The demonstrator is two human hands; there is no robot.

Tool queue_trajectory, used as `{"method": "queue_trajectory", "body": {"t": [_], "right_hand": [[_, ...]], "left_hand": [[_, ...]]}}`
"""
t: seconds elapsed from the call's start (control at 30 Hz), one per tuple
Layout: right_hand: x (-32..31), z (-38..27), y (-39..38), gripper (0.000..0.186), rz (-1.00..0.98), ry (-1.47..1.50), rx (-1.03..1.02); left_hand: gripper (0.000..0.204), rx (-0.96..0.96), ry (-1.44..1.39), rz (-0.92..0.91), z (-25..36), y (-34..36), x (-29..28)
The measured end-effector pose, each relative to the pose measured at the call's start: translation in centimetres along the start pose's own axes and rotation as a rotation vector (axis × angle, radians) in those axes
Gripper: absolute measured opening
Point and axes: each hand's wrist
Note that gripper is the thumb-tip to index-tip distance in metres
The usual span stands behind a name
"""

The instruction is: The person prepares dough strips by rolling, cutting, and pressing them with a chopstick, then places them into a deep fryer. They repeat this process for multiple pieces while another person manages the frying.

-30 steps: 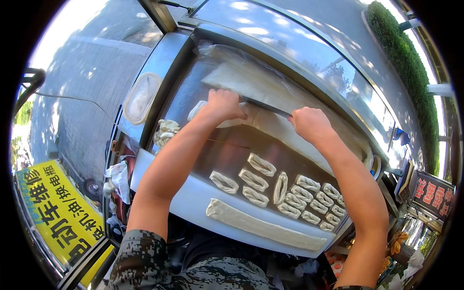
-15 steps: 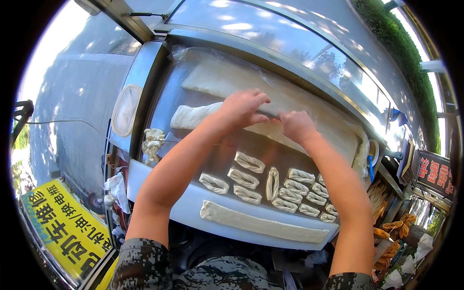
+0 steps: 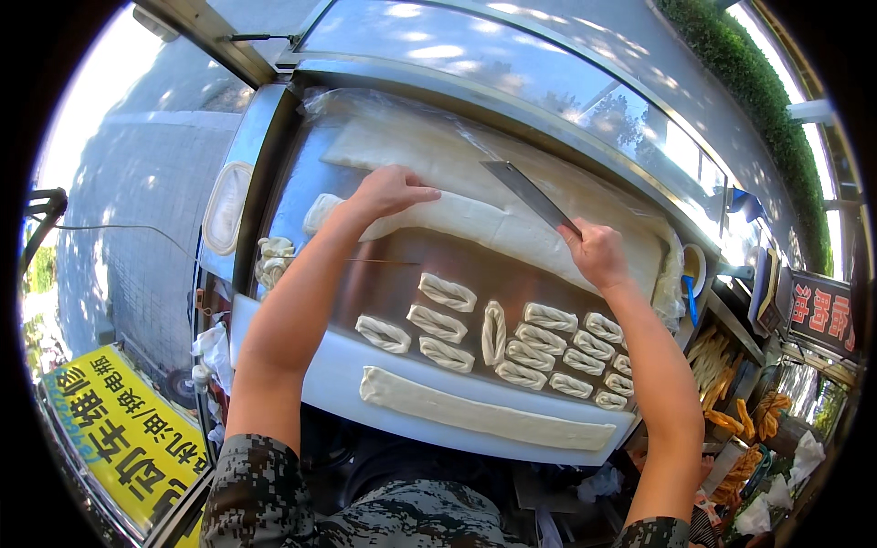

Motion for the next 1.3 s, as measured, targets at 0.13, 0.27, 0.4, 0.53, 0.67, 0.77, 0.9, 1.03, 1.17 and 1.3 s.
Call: {"method": "queue_trajectory", "body": {"t": [0.13, 0.27, 0.4, 0.53, 0.67, 0.77, 0.9, 1.03, 1.17, 1.3], "right_hand": [[-2.2, 2.2, -1.9, 0.031, -0.131, -0.084, 0.074], [-3.9, 2.5, -2.2, 0.034, -0.23, -0.115, 0.109], [-4.5, 2.4, -0.9, 0.037, -0.285, -0.118, 0.081], [-4.5, 1.8, 0.1, 0.039, -0.397, -0.168, 0.067], [-4.6, 1.4, 1.0, 0.037, -0.453, -0.256, -0.012], [-4.5, 1.5, 1.2, 0.036, -0.467, -0.286, -0.046], [-4.5, 1.3, 1.3, 0.034, -0.521, -0.347, -0.056], [-4.6, -0.1, 1.8, 0.031, -0.625, -0.403, -0.002], [-4.3, 0.1, 2.1, 0.029, -0.639, -0.369, -0.004], [-2.1, 3.0, -0.1, 0.031, -0.579, -0.341, -0.013]], "left_hand": [[0.064, -0.091, 0.239, -0.313, 3.4, 0.7, 1.7], [0.075, -0.012, -0.119, -0.257, 6.7, 0.5, 2.2], [0.07, 0.049, 0.26, -0.314, 8.5, 1.2, 6.0], [0.066, -0.043, 0.073, -0.309, 12.1, 0.0, 6.1], [0.068, 0.091, 0.228, -0.135, 10.2, -0.8, 8.4], [0.072, 0.046, 0.2, -0.209, 9.7, -0.7, 8.1], [0.072, -0.067, 0.267, -0.319, 10.9, -0.9, 7.2], [0.053, 0.047, 0.45, 0.055, 12.2, -1.8, 7.3], [0.028, 0.602, 0.241, 0.351, 14.2, 0.1, 9.3], [0.019, 0.606, 0.306, 0.103, 15.7, 1.7, 12.0]]}}
Point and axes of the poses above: each hand's wrist, its own y-axis towards the middle knuckle, its own x-axis out of the palm, z = x × y, and after that the axes turned 2 degrees about -y, right-handed
